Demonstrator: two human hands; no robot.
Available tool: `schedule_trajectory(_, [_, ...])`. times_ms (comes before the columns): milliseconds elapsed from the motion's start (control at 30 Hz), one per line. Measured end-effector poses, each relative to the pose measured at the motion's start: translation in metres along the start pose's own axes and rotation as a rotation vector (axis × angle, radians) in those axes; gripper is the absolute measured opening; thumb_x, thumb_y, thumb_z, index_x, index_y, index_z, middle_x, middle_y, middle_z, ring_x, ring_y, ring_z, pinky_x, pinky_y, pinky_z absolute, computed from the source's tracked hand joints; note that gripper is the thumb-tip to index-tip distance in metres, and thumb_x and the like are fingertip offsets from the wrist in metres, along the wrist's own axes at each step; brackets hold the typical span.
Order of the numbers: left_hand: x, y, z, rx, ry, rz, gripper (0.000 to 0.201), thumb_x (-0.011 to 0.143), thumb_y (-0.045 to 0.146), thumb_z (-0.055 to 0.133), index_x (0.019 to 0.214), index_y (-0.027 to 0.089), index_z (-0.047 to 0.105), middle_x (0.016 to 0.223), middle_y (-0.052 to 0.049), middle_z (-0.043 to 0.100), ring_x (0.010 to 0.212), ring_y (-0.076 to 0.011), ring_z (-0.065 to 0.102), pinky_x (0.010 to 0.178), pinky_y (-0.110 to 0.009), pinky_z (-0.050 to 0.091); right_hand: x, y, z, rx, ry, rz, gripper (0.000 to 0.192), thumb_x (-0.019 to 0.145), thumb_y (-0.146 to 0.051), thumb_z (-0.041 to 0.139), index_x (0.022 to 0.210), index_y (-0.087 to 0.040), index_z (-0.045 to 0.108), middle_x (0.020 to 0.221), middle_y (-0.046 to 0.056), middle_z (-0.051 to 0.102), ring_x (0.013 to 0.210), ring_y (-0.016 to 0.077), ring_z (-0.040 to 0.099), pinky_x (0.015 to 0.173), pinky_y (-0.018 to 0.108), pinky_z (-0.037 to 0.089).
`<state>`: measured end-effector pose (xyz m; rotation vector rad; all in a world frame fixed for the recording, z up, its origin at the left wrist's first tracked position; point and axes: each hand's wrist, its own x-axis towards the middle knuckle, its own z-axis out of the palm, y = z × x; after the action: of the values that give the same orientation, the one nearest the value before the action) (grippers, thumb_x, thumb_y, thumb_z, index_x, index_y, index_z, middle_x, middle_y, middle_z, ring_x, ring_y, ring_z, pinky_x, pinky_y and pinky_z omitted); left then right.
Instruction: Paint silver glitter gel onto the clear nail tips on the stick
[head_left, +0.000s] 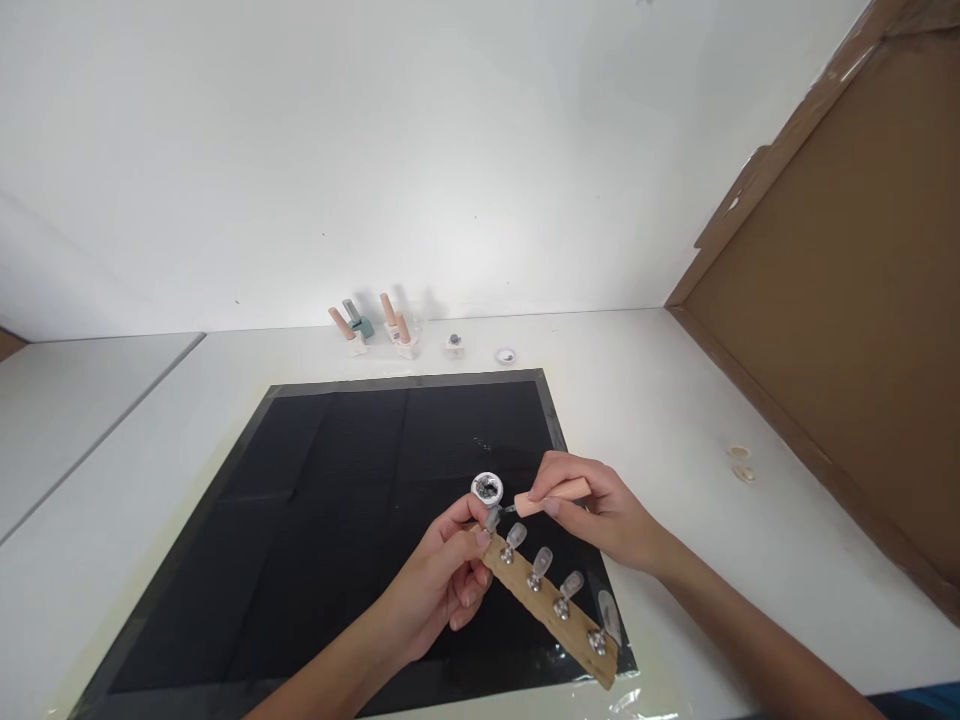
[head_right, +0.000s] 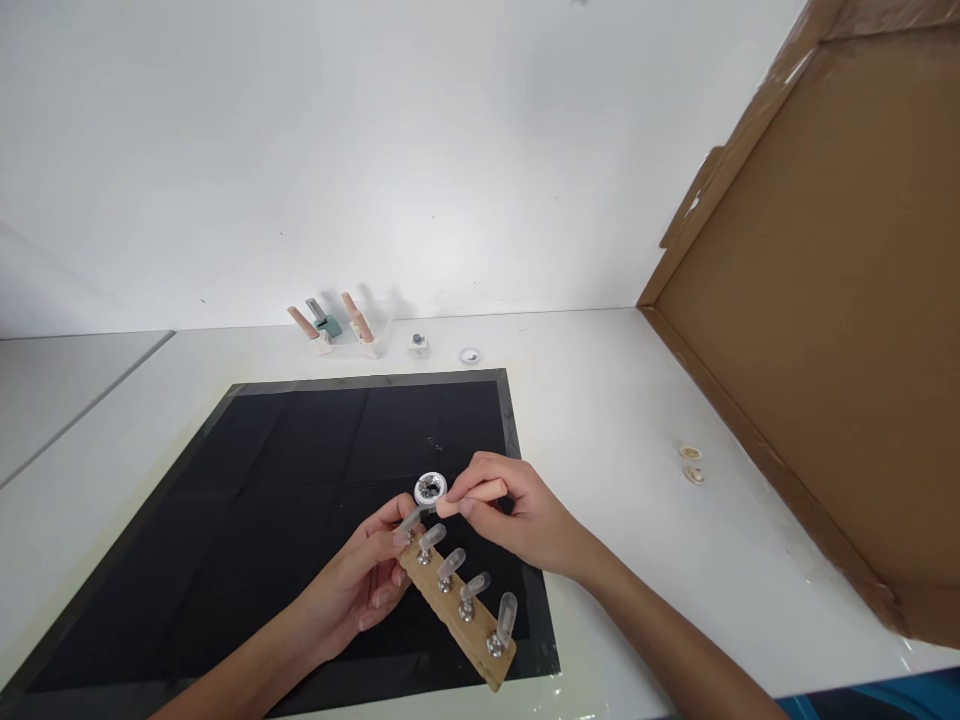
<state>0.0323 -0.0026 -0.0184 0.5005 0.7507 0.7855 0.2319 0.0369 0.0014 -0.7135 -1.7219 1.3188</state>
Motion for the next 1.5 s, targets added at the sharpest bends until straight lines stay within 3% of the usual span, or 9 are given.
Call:
schedule_trajectory(167, [0.000, 0.002, 0.000, 0.019, 0.022, 0.031, 0.026, 0.073, 0.031, 0.070, 0.073, 0.020, 0.047, 0.047, 0.008, 0.053, 0.030, -0.0002, 0.029, 0.025, -0.007, 0.026, 0.002, 0.005, -0.003, 0.253, 0.139, 0.189, 0.020, 0.085, -0.039, 0.062, 0.081, -0.020, 0.067, 0.061, -0.002, 0.055, 0.049, 0.0076, 0.043, 0.046, 0.020, 0.034])
schedule_trajectory(333, [0.000, 0.001, 0.005, 0.110, 0.057, 0.100, 0.032, 0.071, 0.038, 0.073, 0.072, 0.020, 0.047, 0.048, 0.008, 0.055, 0.031, -0.0007, 0.036, 0.027, -0.008, 0.031, 0.002, 0.005, -0.006, 0.491, 0.060, 0.276, 0.023, 0.073, -0.038, 0.074, 0.085, -0.019, 0.069, 0.059, -0.002, 0.059, 0.047, 0.0065, 0.046, 0.044, 0.018, 0.038])
schedule_trajectory(467, [0.001, -0.001, 0.007, 0.172, 0.076, 0.109, 0.035, 0.068, 0.042, 0.074, 0.071, 0.020, 0.047, 0.047, 0.009, 0.054, 0.031, -0.0018, 0.040, 0.027, -0.009, 0.033, 0.001, 0.001, -0.004, 0.465, 0.017, 0.345, 0.020, 0.070, -0.033, 0.078, 0.081, -0.018, 0.069, 0.066, -0.001, 0.063, 0.054, 0.0087, 0.054, 0.050, 0.020, 0.045])
schedule_trajectory(933, [0.000, -0.003, 0.001, 0.213, -0.011, 0.108, 0.037, 0.068, 0.045, 0.074, 0.070, 0.018, 0.048, 0.050, 0.007, 0.055, 0.034, -0.0033, 0.044, 0.029, -0.011, 0.035, 0.002, 0.006, 0.006, 0.203, 0.110, 0.216, 0.015, 0.077, -0.032, 0.071, 0.070, -0.019, 0.069, 0.081, 0.002, 0.069, 0.070, 0.0126, 0.062, 0.058, 0.024, 0.046])
schedule_trajectory(1200, [0.000, -0.004, 0.001, 0.193, -0.009, 0.101, 0.036, 0.069, 0.043, 0.074, 0.069, 0.018, 0.048, 0.050, 0.007, 0.055, 0.034, -0.0025, 0.042, 0.028, -0.010, 0.035, 0.006, 0.004, 0.003, 0.191, 0.243, 0.212, 0.017, 0.078, -0.035, 0.070, 0.071, -0.020, 0.069, 0.069, 0.001, 0.067, 0.062, 0.0119, 0.061, 0.056, 0.024, 0.047])
schedule_trajectory(1400, [-0.001, -0.004, 0.001, 0.197, -0.014, 0.086, 0.035, 0.069, 0.043, 0.074, 0.070, 0.018, 0.048, 0.049, 0.007, 0.055, 0.034, -0.0030, 0.043, 0.028, -0.010, 0.035, 0.004, 0.005, 0.006, 0.262, 0.147, 0.208, 0.018, 0.076, -0.034, 0.072, 0.069, -0.019, 0.068, 0.076, 0.002, 0.069, 0.065, 0.0123, 0.062, 0.061, 0.025, 0.050])
schedule_trajectory(1500, [-0.001, -0.004, 0.000, 0.197, -0.021, 0.078, 0.035, 0.069, 0.043, 0.074, 0.071, 0.019, 0.048, 0.049, 0.007, 0.055, 0.033, -0.0029, 0.043, 0.028, -0.010, 0.035, 0.005, 0.005, 0.006, 0.201, 0.177, 0.222, 0.016, 0.078, -0.032, 0.071, 0.067, -0.019, 0.069, 0.077, 0.002, 0.069, 0.071, 0.0139, 0.064, 0.066, 0.027, 0.051])
